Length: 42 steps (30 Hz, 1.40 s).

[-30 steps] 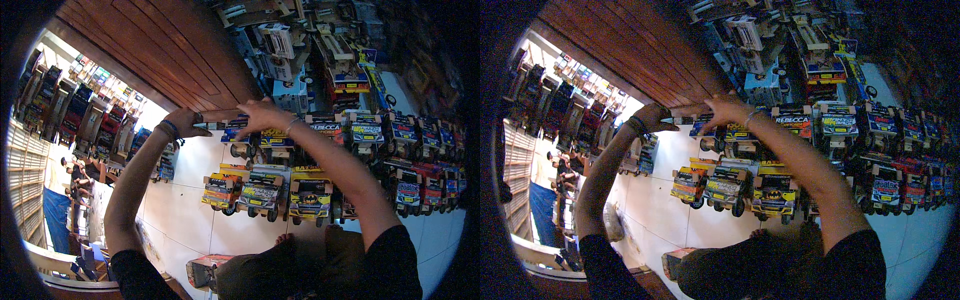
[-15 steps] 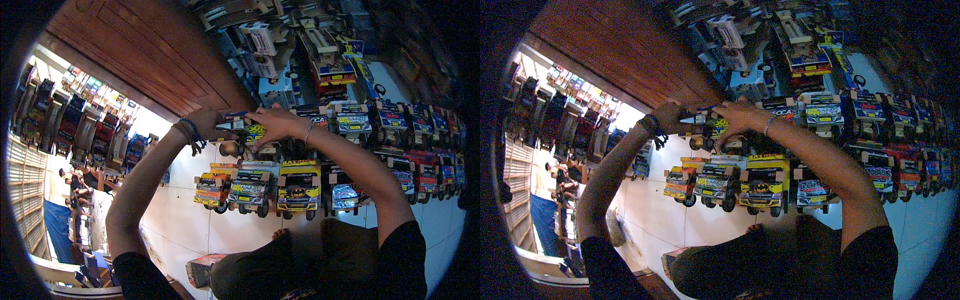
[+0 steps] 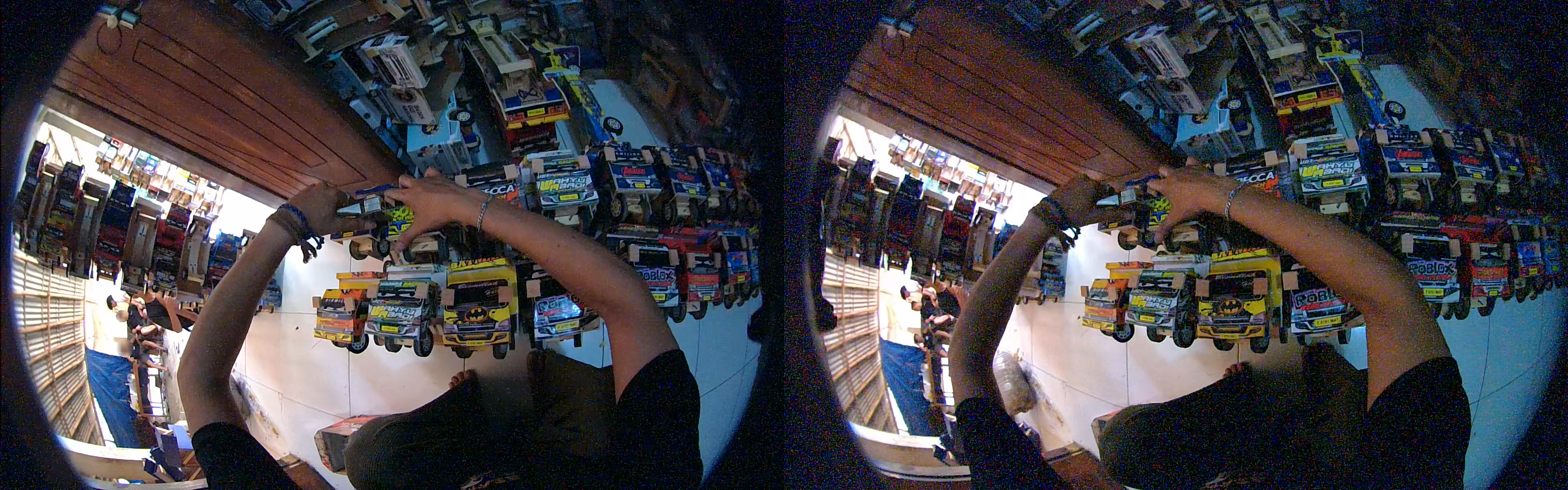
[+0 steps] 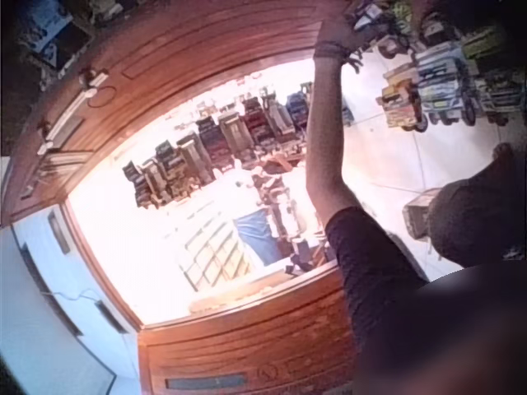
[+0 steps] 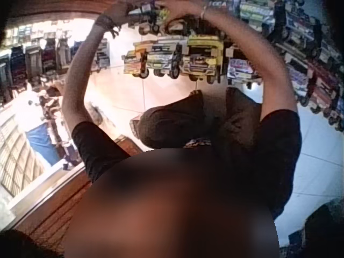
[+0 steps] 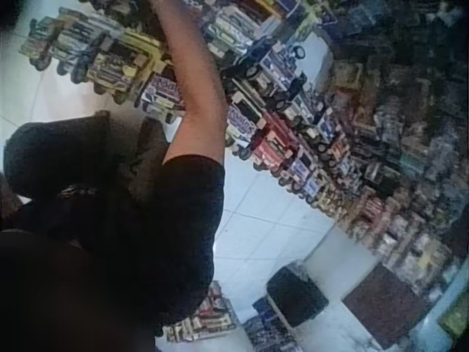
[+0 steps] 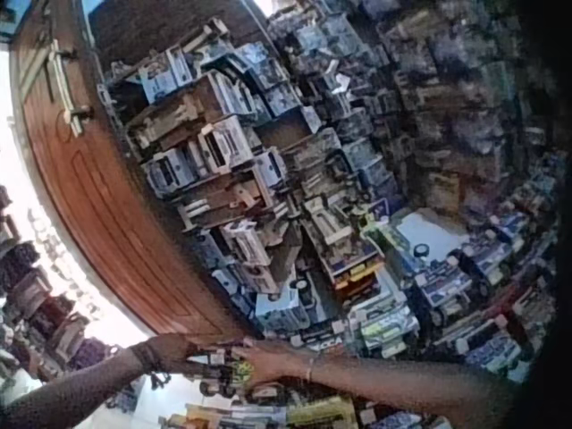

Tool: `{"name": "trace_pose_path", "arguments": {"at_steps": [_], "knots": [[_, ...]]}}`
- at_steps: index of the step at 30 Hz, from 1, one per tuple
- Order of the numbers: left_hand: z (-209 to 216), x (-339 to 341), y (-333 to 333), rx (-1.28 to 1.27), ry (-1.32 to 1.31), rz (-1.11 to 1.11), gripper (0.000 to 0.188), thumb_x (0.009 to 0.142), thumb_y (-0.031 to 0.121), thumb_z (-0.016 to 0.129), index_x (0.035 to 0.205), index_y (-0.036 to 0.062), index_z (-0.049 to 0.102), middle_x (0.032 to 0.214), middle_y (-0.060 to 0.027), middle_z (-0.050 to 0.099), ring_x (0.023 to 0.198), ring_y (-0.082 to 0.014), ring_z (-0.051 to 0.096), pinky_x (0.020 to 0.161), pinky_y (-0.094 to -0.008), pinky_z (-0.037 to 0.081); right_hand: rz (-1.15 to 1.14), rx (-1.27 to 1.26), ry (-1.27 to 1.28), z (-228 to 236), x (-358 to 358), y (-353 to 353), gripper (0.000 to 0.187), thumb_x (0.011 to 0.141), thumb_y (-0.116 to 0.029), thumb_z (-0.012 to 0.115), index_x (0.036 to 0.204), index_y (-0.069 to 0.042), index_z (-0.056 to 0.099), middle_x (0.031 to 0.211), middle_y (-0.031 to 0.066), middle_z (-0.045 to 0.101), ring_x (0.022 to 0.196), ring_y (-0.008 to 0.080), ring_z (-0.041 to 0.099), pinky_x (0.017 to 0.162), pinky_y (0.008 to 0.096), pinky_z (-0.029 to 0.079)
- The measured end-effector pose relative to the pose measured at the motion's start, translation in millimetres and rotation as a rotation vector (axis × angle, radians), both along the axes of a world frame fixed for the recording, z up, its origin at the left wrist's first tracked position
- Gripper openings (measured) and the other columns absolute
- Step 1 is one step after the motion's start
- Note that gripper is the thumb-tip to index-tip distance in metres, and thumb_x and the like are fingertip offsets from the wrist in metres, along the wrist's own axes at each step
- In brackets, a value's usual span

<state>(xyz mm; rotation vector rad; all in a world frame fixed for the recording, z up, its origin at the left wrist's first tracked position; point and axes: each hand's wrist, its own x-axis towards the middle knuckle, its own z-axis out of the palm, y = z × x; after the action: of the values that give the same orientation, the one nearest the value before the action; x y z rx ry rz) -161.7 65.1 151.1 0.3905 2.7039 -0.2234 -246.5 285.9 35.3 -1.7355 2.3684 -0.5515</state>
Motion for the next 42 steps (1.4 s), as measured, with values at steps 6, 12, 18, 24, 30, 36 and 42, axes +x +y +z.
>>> {"name": "trace_pose_path", "arguments": {"at_steps": [6, 12, 18, 24, 30, 36, 42], "knots": [[-2.8, -4.4, -2.4, 0.064, -0.020, 0.051, 0.083, 0.080, 0.080, 0.060, 0.100, 0.0008, 0.075, 0.077, -0.0205, 0.072, 0.078, -0.0360, 0.072, 0.077, -0.0451, 0.057, -0.020, 0.006, 0.009, -2.4, 0.7, -1.8, 0.127, 0.054, -0.090, 0.069, 0.147, -0.006, 0.048, 0.127, 0.0186, 0.056, 0.110, 0.0328, 0.061, 0.091, 0.0429, 0.040], [-1.8, -8.5, 0.6, 0.005, -0.047, 0.079, 0.088, 0.077, 0.085, 0.059, 0.098, 0.0013, 0.076, 0.073, -0.0211, 0.071, 0.074, -0.0360, 0.072, 0.075, -0.0466, 0.057, -0.019, 0.012, 0.016, -3.0, 1.1, -2.5, 0.127, 0.055, -0.090, 0.070, 0.148, -0.007, 0.046, 0.129, 0.0190, 0.056, 0.110, 0.0334, 0.061, 0.091, 0.0443, 0.040], [-6.7, -11.9, -1.0, -0.096, -0.039, 0.049, 0.055, 0.088, 0.062, 0.067, 0.103, 0.0103, 0.076, 0.086, -0.0160, 0.074, 0.080, -0.0332, 0.073, 0.076, -0.0425, 0.056, -0.006, -0.022, -0.056, -2.7, 1.9, -1.8, 0.127, 0.053, -0.088, 0.073, 0.148, -0.007, 0.046, 0.127, 0.0187, 0.055, 0.110, 0.0331, 0.062, 0.091, 0.0444, 0.039], [-12.9, -17.7, -7.4, 0.007, -0.066, -0.057, 0.081, 0.086, 0.079, 0.053, 0.138, 0.0172, 0.056, 0.080, -0.0202, 0.072, 0.077, -0.0376, 0.072, 0.077, -0.0495, 0.058, -0.031, -0.064, -0.056, -5.5, 1.9, -2.3, 0.126, 0.053, -0.085, 0.075, 0.147, -0.006, 0.047, 0.124, 0.0173, 0.057, 0.111, 0.0326, 0.061, 0.090, 0.0438, 0.039], [-3.4, -13.8, 6.8, -0.011, -0.043, -0.007, 0.061, 0.089, 0.064, 0.064, 0.125, 0.0140, 0.068, 0.097, -0.0207, 0.074, 0.088, -0.0386, 0.072, 0.081, -0.0480, 0.057, -0.063, -0.056, -0.069, -7.1, 1.7, -4.3, 0.125, 0.053, -0.085, 0.075, 0.146, -0.006, 0.049, 0.123, 0.0168, 0.057, 0.110, 0.0322, 0.062, 0.090, 0.0428, 0.040], [-2.3, -10.1, 13.5, 0.082, -0.032, 0.015, 0.059, 0.090, 0.063, 0.063, 0.112, 0.0088, 0.071, 0.089, -0.0226, 0.073, 0.081, -0.0372, 0.072, 0.074, -0.0471, 0.057, -0.047, -0.076, -0.064, -5.3, 1.7, -3.4, 0.124, 0.055, -0.086, 0.074, 0.146, -0.005, 0.048, 0.123, 0.0169, 0.058, 0.108, 0.0321, 0.063, 0.088, 0.0429, 0.040], [-24.0, -8.5, -4.8, 0.134, 0.003, 0.056, 0.056, 0.092, 0.057, 0.064, 0.126, 0.0134, 0.067, 0.093, -0.0225, 0.073, 0.081, -0.0372, 0.072, 0.074, -0.0466, 0.057, -0.043, -0.058, -0.033, -7.8, 0.5, -6.1, 0.125, 0.055, -0.086, 0.073, 0.147, -0.005, 0.047, 0.123, 0.0172, 0.058, 0.107, 0.0330, 0.063, 0.089, 0.0435, 0.040]]}}
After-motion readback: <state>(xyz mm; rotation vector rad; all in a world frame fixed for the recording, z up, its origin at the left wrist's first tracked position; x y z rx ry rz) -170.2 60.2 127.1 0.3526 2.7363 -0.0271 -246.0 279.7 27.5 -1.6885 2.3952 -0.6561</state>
